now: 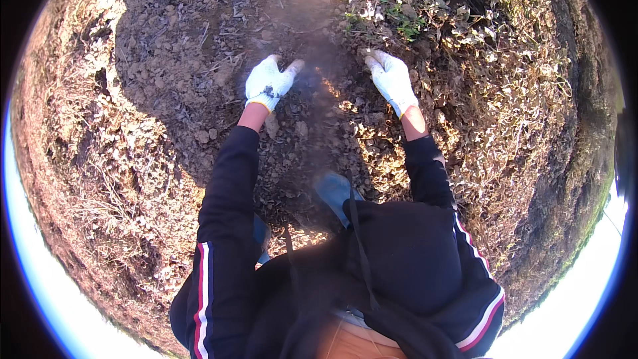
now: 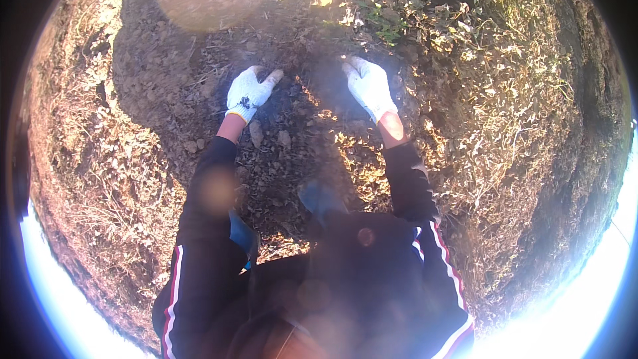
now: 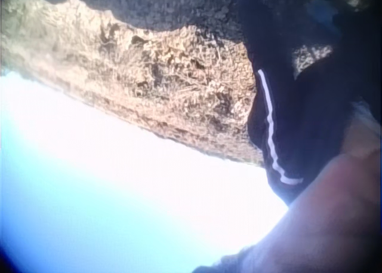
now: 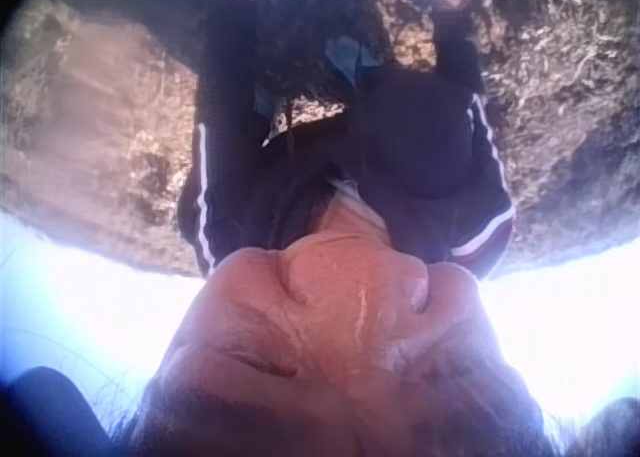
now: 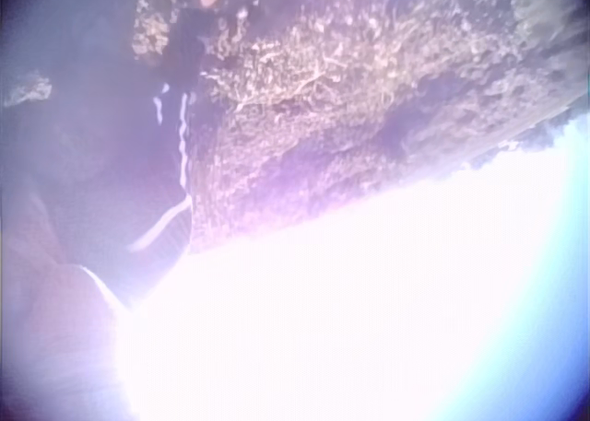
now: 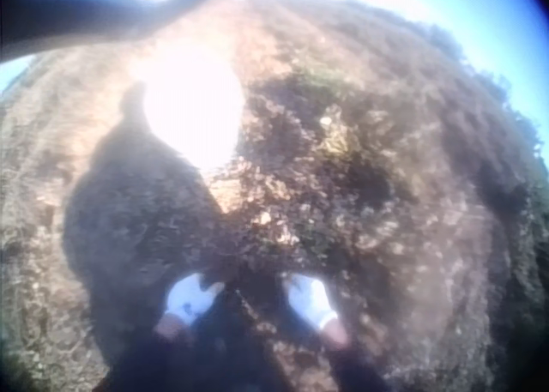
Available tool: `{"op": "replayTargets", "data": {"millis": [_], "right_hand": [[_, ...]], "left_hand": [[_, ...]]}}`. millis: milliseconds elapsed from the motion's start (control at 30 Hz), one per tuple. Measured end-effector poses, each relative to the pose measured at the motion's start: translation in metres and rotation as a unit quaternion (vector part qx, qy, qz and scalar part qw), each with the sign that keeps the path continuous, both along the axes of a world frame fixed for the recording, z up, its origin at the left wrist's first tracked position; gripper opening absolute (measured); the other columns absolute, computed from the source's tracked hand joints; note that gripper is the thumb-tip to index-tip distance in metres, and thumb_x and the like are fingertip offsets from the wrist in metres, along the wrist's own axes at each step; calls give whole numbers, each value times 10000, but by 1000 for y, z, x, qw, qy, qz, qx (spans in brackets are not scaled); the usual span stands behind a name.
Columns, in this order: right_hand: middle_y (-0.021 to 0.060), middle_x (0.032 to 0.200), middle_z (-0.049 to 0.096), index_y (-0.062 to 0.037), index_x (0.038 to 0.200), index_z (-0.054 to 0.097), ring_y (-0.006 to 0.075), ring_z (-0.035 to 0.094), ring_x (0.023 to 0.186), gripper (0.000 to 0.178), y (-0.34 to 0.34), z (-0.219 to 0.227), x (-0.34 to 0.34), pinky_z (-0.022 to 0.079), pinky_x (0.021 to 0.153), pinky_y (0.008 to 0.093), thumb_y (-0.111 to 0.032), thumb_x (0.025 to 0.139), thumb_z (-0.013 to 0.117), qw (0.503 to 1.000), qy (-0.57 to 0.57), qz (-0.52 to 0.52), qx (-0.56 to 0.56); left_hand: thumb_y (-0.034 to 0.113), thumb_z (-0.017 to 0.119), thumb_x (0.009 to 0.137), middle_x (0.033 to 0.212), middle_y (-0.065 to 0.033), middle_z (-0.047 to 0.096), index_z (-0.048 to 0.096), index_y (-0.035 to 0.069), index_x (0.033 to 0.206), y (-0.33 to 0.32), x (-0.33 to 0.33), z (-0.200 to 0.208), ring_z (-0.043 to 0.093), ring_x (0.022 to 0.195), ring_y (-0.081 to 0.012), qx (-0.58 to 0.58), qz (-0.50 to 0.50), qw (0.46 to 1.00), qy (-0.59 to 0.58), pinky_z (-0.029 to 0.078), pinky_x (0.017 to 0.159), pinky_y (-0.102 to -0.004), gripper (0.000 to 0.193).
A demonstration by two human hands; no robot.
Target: The person walks along a dirt path in a field, carrying a white bucket. They repeatedly squat, pick up small rocks and debris from the ground with gloved hands, and place them into the bucket. The person continues this process along the path, occasionally moving the bucket to a new spot.
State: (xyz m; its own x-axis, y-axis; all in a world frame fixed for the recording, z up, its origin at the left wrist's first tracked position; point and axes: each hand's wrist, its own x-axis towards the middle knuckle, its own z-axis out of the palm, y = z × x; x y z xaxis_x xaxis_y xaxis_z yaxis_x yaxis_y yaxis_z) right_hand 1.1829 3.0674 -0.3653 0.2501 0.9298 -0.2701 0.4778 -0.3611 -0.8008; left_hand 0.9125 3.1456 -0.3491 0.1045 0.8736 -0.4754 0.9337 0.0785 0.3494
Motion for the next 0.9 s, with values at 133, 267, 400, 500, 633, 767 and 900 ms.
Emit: {"op": "replayTargets", "data": {"millis": [133, 267, 400, 500, 633, 767, 900], "right_hand": [[158, 1110, 737, -78, 1165, 737, 332, 692, 1064, 285, -16, 20, 4, 539, 938, 422, -229, 971, 593, 984, -149, 94, 15], [186, 1172, 653, -148, 1052, 750, 393, 621, 1087, 237, -22, 9, -28, 506, 966, 470, -307, 918, 637, 971, -161, 174, -5], [149, 1243, 667, -109, 929, 781, 343, 581, 1212, 239, -51, 40, -49, 486, 994, 462, -323, 890, 682, 918, -283, 273, 50], [152, 1227, 680, -86, 894, 787, 342, 611, 1167, 255, -44, 40, -25, 494, 985, 452, -321, 894, 688, 939, -219, 264, 37], [169, 1115, 730, -9, 911, 776, 356, 679, 1044, 306, -34, 34, 0, 537, 908, 415, -297, 935, 674, 972, -204, 108, 36], [158, 1110, 735, -11, 892, 772, 356, 683, 1031, 281, -33, 40, -10, 540, 901, 411, -271, 935, 676, 951, -303, 31, 42], [159, 1146, 716, -59, 1032, 775, 360, 661, 1079, 236, -47, 26, 35, 518, 962, 428, -246, 918, 686, 931, -351, 0, 103]], "left_hand": [[352, 649, 958, 1113, -198, 735, 728, 48, 1159, -14, -7, -14, 703, 1065, -360, 89, 22, 983, -162, 543, 910, -420, 373], [298, 653, 957, 1062, -191, 741, 729, 54, 1142, -31, 39, -10, 712, 1014, -363, 86, -6, 969, -229, 551, 882, -414, 315], [295, 651, 956, 1055, -199, 740, 728, 64, 1153, -33, 51, 0, 714, 1002, -360, 48, -8, 973, -224, 553, 883, -422, 314], [291, 651, 951, 1064, -197, 740, 733, 65, 1145, -26, 51, 3, 711, 1009, -359, 69, -16, 972, -223, 550, 894, -422, 309], [288, 646, 951, 1100, -167, 742, 737, 78, 1141, -22, 53, 1, 706, 1030, -354, 84, -53, 969, -228, 546, 909, -413, 298], [319, 649, 945, 1145, -160, 733, 720, 115, 1206, -36, 56, -3, 699, 1041, -364, 17, -95, 971, -218, 546, 914, -426, 339], [362, 662, 933, 1192, -155, 723, 673, 192, 1324, -59, 58, 5, 690, 1076, -373, -46, -149, 969, -190, 546, 932, -432, 427]]}}
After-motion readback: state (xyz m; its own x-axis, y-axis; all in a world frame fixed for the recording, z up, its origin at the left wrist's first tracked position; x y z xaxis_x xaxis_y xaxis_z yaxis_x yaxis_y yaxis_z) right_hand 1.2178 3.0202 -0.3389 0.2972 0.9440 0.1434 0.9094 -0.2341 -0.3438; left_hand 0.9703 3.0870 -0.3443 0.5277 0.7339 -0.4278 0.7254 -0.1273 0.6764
